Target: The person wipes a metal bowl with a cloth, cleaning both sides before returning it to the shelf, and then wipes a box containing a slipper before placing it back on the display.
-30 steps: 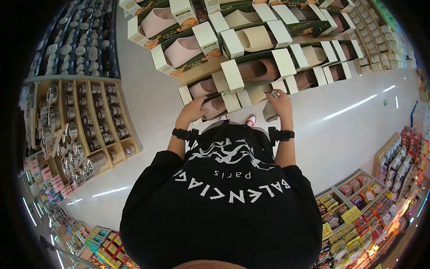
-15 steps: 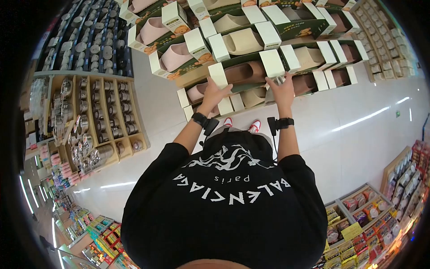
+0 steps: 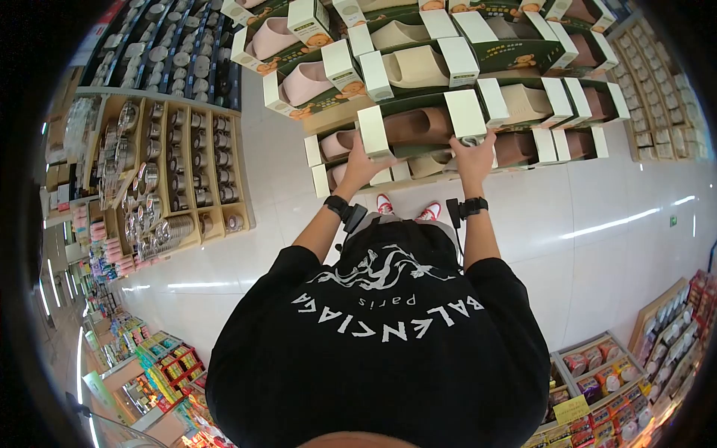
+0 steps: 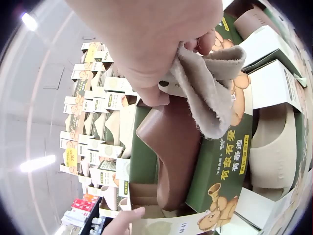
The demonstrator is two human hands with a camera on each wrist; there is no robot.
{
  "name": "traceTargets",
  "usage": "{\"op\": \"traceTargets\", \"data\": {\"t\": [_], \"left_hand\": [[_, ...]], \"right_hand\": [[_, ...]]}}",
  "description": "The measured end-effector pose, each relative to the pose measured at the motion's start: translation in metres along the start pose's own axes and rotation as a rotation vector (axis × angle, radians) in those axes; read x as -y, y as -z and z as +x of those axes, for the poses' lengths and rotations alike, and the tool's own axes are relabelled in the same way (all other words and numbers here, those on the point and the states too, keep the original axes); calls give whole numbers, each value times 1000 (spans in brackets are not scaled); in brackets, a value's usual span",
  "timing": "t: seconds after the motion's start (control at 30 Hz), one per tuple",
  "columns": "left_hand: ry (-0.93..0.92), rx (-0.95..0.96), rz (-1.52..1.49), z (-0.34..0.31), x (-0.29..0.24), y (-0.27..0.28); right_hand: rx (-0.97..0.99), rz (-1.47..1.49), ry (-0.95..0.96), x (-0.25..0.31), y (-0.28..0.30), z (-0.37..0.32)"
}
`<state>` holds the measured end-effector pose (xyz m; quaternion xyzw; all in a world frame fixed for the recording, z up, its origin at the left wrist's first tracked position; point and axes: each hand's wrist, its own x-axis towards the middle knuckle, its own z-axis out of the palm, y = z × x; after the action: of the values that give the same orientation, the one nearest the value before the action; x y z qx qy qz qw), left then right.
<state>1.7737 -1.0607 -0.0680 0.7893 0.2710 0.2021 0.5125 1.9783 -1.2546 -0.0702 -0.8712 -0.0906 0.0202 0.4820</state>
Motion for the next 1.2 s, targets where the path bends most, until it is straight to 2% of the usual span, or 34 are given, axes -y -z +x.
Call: {"op": "traceTargets", "data": {"t": [0.1, 0.2, 0.3, 0.43, 0.5, 0.53, 0.63, 0.7, 0.77, 0.9, 1.03, 1.2], "left_hand": [[49, 116, -13, -12, 24, 15], [-58, 70, -125, -26, -1, 22], [-100, 53, -409, -38, -40, 28], [-281, -98, -176, -38, -50, 48], [-237, -197, -337, -37, -57, 53], [-188, -222, -439, -37, -66, 60], [-125, -302, -620, -44, -82, 70], [-32, -341, -727, -50, -66, 79], [-38, -365, -810, -55, -57, 85], [41, -400, -993, -63, -61, 99], [109, -402, -1109, -74, -83, 117], [104, -367, -1163, -84, -108, 119]], "right_hand": [[-30, 99, 0, -3, 11, 4], [25, 189, 13, 13, 38, 6], [79, 177, 65, 26, 55, 4], [148, 122, 83, 44, 73, 5], [214, 68, 64, 67, 87, 1], [266, 145, 42, 78, 95, -1], [232, 436, -50, 72, 101, 3], [121, 657, -71, 75, 108, -4], [29, 899, -57, 81, 114, -14], [-159, 1054, -75, 88, 128, -33], [-336, 1026, -15, 111, 141, -59], [-713, 509, 469, 150, 128, -92]]}}
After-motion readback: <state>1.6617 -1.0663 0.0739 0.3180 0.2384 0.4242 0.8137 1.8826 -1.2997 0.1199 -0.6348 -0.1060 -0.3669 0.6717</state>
